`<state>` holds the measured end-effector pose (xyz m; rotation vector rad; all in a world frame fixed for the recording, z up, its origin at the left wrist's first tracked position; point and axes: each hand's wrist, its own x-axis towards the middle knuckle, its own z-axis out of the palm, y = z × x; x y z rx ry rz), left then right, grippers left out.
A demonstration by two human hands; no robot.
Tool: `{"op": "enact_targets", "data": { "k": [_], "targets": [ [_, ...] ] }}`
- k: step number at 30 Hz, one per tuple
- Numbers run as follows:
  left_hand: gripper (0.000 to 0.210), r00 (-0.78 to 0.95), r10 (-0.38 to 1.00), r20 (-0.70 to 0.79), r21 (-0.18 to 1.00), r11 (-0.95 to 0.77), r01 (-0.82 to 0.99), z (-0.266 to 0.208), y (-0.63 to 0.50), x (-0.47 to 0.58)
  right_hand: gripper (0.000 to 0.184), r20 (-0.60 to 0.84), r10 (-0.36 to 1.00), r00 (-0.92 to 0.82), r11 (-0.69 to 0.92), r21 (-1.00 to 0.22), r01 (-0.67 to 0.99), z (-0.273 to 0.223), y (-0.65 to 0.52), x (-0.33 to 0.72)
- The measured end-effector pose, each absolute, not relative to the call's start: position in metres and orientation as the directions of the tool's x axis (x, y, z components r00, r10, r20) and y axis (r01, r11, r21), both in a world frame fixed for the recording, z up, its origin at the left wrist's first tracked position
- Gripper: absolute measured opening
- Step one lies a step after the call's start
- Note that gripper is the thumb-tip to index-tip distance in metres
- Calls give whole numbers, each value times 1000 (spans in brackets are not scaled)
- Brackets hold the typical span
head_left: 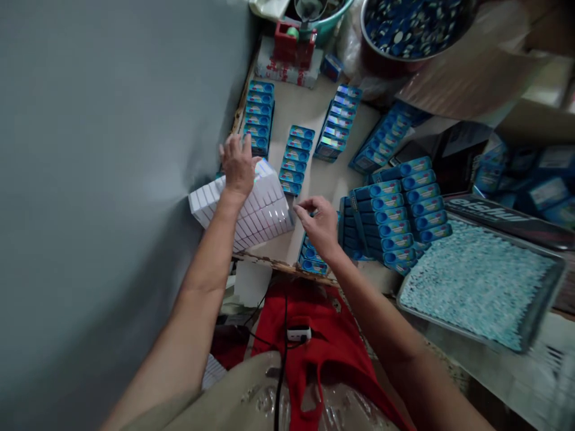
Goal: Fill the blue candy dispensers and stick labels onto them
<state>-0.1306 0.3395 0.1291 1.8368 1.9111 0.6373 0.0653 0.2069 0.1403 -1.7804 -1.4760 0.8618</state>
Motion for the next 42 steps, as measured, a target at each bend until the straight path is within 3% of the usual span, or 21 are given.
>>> {"op": "enact_targets", "data": {
  "k": [3,6,8,10,15,20,26,36,39,42],
  "targets": [
    [33,-93,996,8,726,59,686,125,295,-114,24,-281,943,180,-325,-896,303,148,182,86],
    [52,-29,945,-326,893,318,319,116,240,-91,30,-399,904,157,-421,-895,149,154,165,103],
    [66,123,836,-535,844,535,39,109,214,-77,32,-448,883,139,-463,-880,108,157,157,112],
    [70,249,739,-625,744,661,-95,102,201,-65,34,-483,867,123,-495,-862,104,156,150,120],
    [51,182,748,-639,753,656,-50,94,188,-43,39,-525,818,235,-565,-811,154,135,134,136],
    [36,55,791,-610,792,605,81,87,170,-25,34,-445,787,427,-601,-707,372,104,126,143],
    [20,-36,828,-559,790,546,278,70,164,-23,25,-432,793,430,-609,-525,594,88,129,141],
    [27,-65,758,-649,751,652,103,50,158,-22,29,-368,843,391,-534,-495,685,73,129,138],
    [27,-64,717,-694,718,696,3,42,158,-16,29,-367,840,398,-541,-516,664,67,129,140],
    [27,-59,624,-779,624,764,-164,35,149,-2,34,-379,770,513,-635,-539,554,56,126,144]
  ]
}}
